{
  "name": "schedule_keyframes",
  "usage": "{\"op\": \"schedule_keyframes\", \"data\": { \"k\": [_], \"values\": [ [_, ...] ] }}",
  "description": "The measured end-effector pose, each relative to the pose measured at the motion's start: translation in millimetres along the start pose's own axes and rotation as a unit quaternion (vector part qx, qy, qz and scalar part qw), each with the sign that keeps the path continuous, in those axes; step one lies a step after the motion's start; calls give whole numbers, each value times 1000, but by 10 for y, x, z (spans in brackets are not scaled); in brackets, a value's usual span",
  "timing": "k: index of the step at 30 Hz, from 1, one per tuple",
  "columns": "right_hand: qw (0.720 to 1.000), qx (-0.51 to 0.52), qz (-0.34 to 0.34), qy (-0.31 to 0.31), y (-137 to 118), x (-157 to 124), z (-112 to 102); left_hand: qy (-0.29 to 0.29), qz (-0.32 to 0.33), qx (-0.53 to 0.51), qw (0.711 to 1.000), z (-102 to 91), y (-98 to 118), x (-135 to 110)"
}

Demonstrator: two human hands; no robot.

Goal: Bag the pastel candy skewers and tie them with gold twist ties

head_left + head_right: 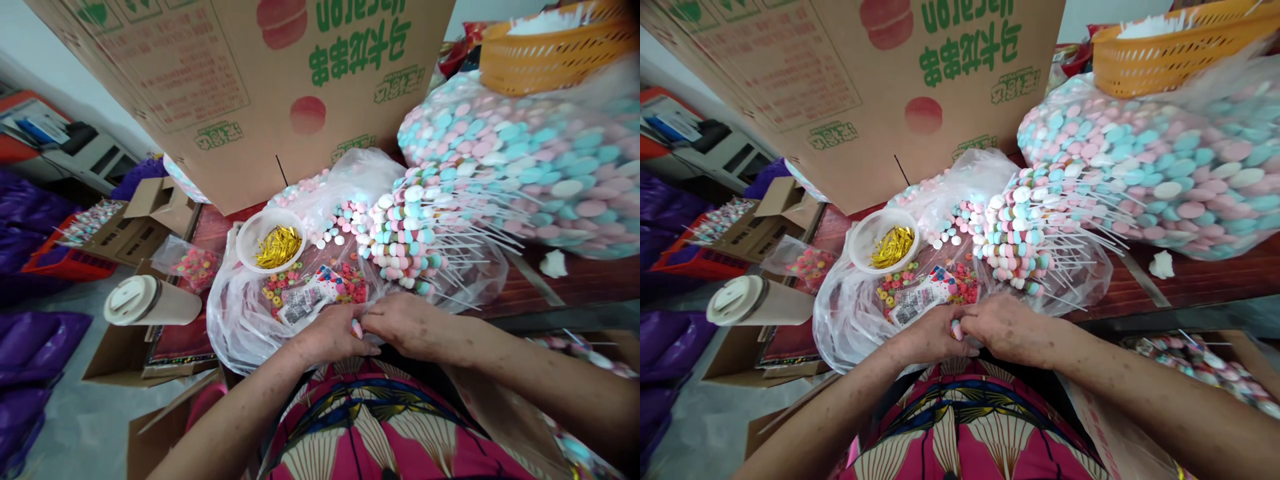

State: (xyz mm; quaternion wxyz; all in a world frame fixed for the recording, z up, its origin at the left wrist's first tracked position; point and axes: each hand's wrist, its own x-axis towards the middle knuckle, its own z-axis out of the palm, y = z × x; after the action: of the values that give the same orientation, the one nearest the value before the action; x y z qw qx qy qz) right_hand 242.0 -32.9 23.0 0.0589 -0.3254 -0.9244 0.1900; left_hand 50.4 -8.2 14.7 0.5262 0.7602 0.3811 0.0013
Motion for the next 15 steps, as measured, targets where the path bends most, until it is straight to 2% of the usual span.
{"op": "schedule_keyframes", "data": {
  "k": [3,5,8,10,12,15],
  "values": [
    [998,-2,29,60,22,-15,-60,46,-34,6,998,-28,-37,-41],
    [996,13,29,79,2,1,-87,58,-37,13,998,-13,-40,-42],
    [998,38,36,46,-74,96,-17,57,-14,13,998,60,-14,24],
    [997,55,47,33,-103,162,72,60,4,-26,998,62,-2,61],
    [995,82,41,51,-82,189,129,48,9,-99,994,-41,-12,30],
    [987,123,17,101,18,154,87,6,-11,-159,987,-337,-73,-162]
  ]
}}
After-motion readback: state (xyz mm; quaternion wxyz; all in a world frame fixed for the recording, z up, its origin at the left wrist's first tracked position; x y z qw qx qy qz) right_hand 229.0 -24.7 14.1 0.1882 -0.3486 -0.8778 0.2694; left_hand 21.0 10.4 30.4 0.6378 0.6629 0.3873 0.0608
